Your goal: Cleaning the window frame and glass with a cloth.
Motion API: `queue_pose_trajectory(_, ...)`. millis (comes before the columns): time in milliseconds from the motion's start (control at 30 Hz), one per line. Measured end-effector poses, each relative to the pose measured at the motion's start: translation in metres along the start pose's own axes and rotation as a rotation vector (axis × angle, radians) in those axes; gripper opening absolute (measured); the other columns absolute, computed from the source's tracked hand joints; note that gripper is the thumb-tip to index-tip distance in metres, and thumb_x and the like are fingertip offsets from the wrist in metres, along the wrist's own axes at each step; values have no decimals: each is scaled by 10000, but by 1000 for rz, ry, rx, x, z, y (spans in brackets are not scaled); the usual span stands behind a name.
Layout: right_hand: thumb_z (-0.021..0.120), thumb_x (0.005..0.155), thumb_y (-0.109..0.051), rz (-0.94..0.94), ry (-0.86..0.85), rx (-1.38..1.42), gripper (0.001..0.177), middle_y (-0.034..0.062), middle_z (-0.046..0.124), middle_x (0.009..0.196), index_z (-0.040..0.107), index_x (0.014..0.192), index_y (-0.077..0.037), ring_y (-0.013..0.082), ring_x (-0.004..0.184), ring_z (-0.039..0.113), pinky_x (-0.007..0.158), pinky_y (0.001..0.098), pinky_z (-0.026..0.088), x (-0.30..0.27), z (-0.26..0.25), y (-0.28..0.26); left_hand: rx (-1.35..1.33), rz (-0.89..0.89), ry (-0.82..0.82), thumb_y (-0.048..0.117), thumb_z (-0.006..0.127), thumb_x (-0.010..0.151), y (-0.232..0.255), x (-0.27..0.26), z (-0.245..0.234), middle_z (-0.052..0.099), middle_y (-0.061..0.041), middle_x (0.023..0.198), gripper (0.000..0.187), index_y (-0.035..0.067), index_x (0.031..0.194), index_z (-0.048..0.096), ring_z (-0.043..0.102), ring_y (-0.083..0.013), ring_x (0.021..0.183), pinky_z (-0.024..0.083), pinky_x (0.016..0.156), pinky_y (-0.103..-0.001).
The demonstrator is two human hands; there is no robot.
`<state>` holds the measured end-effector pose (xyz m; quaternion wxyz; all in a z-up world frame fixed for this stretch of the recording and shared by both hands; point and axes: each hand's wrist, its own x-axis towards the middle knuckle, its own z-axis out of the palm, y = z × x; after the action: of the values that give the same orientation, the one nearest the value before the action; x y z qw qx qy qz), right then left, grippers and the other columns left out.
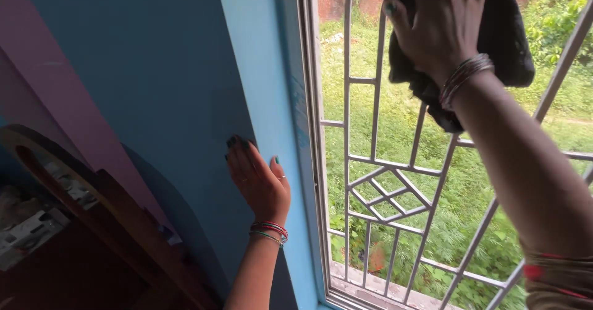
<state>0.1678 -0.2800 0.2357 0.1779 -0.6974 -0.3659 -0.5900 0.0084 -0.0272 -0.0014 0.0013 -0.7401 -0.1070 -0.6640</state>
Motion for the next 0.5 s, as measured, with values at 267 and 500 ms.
queue_pose_trajectory(267,422,1162,-141,307,-61,54,399,267,433,1580,482,1535,-15,506,1478,337,1278,611,187,-138,84,20,12,-6,-49,136,582,1058,-3,-2,-3,294,-317,1623,653,-82,1576,251,327,-491,1516,285,1256,-606)
queue_pose_trajectory(500,589,931,-149,66,-270,-277,515,270,538,1467,590,1413,36,427,1438,384,1236,629,169,-236,83,-6,25,-6,-44,149,579,1084,-4,-3,-2,263,-304,1645,661,-72,1596,223,310,-489,1533,277,1272,-600)
